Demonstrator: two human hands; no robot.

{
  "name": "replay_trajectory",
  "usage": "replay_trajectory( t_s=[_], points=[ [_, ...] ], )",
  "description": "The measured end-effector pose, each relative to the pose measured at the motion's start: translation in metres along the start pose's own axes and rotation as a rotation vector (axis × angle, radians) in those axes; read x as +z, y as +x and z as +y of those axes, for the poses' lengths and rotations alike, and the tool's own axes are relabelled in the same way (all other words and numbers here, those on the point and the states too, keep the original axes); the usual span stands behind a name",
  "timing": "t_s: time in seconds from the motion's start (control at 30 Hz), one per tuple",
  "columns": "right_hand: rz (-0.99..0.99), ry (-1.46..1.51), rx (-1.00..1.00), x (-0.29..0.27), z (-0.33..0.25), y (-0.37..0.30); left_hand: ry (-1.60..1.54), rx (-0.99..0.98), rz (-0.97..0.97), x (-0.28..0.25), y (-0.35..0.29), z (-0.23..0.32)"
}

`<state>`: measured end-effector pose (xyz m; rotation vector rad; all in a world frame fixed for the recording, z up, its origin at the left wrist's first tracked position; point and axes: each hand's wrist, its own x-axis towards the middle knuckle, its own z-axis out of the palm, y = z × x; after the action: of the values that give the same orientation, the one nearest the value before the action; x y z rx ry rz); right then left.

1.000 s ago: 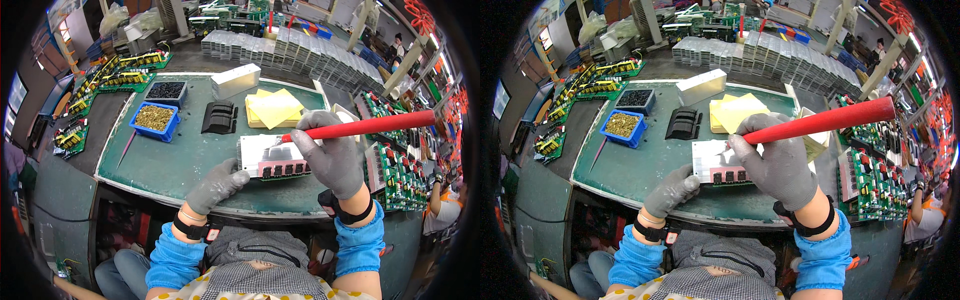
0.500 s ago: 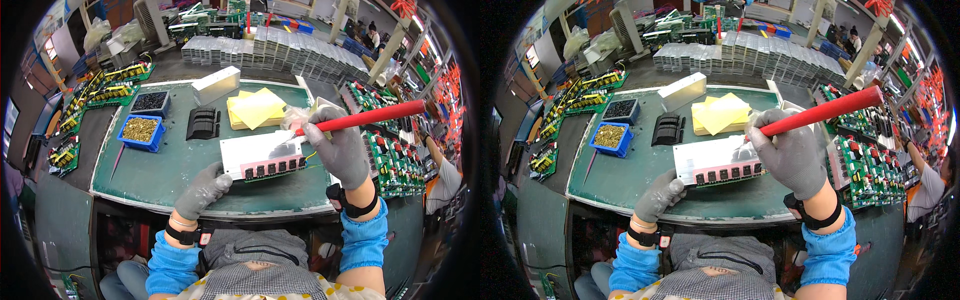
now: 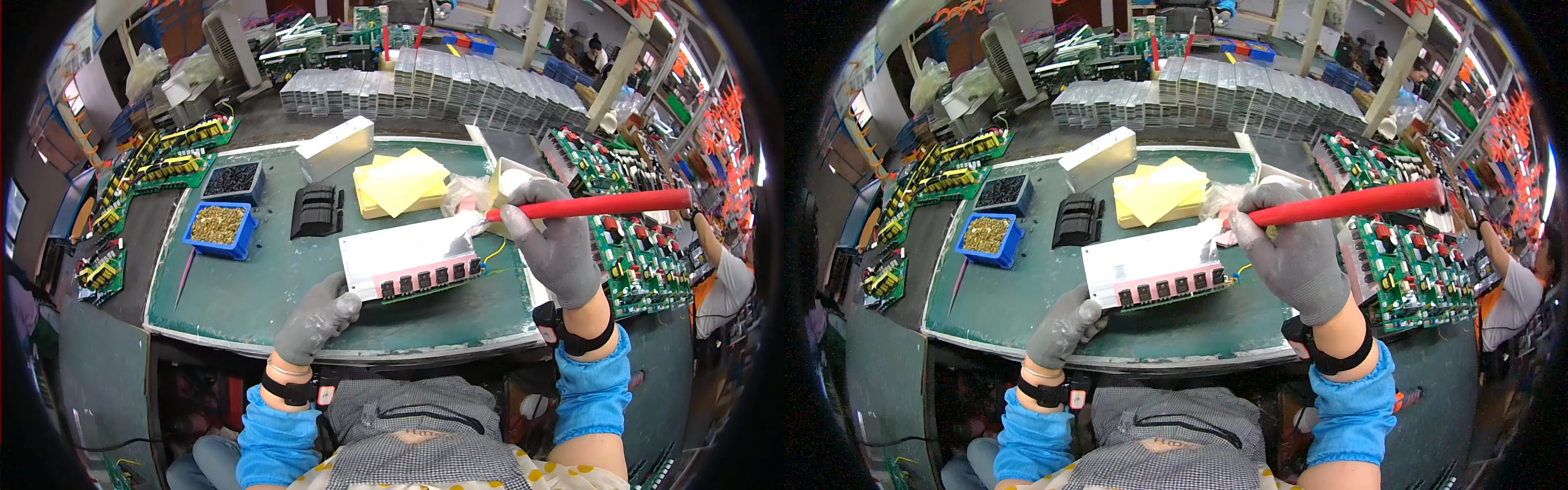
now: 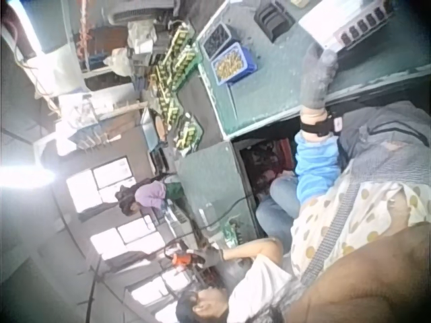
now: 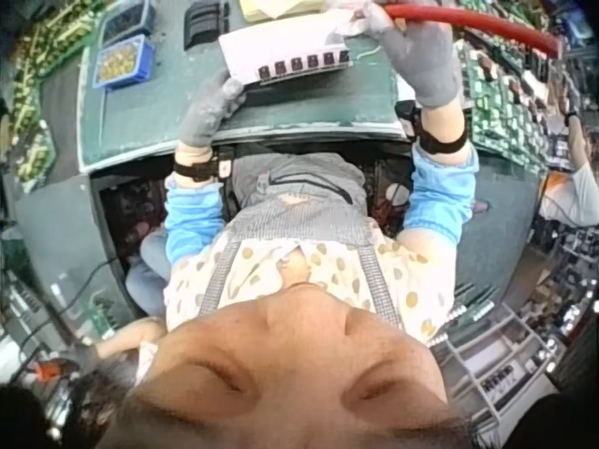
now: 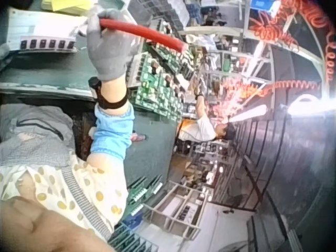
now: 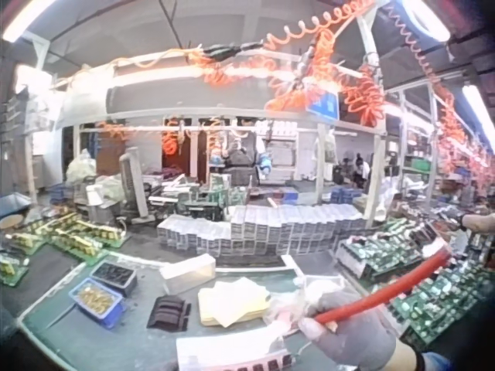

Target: Assembling circuit boards and metal housings using thermal paste and a power screwdriver.

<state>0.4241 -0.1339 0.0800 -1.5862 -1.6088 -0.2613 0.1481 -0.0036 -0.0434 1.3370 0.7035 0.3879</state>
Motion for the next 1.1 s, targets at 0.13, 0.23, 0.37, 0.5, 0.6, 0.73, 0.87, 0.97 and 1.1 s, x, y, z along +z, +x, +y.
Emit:
replay_trajectory(
  t_s=[0.13,0.23,0.37,0.5,0.6,0.73,0.87,0.97,1.1],
  points=[
    [0.195,0.362,0.224,-0.018,0.004,-0.006,0.031,-0.061,-0.055,0.003,-0.005,0.014],
    [0.219,0.273,0.339,-0.048,0.029,-0.003,-0.068,-0.037,-0.167,0.007,-0.013,0.020],
    [0.087,0.109,0.322,-0.040,0.099,-0.003,0.598,0.171,-0.129,-0.001,-0.009,0.009],
    [-0.020,-0.003,0.341,-0.017,0.148,-0.007,0.729,0.130,-0.126,-0.004,-0.006,0.003],
    [-0.144,-0.138,0.419,-0.003,0.163,-0.009,0.803,0.128,-0.168,-0.007,-0.003,-0.001],
    [-0.180,-0.634,0.114,0.006,0.151,-0.009,0.772,0.100,-0.218,-0.012,-0.003,0.001],
    [-0.162,-0.706,-0.079,0.003,0.133,-0.010,0.674,0.194,-0.295,-0.018,0.007,-0.006],
    [-0.157,-0.725,-0.135,-0.002,0.123,-0.014,0.681,0.284,-0.320,-0.018,0.009,-0.008],
    [-0.081,-0.639,-0.201,-0.023,0.095,-0.018,0.658,0.287,-0.300,-0.010,0.004,-0.003]
  ],
)
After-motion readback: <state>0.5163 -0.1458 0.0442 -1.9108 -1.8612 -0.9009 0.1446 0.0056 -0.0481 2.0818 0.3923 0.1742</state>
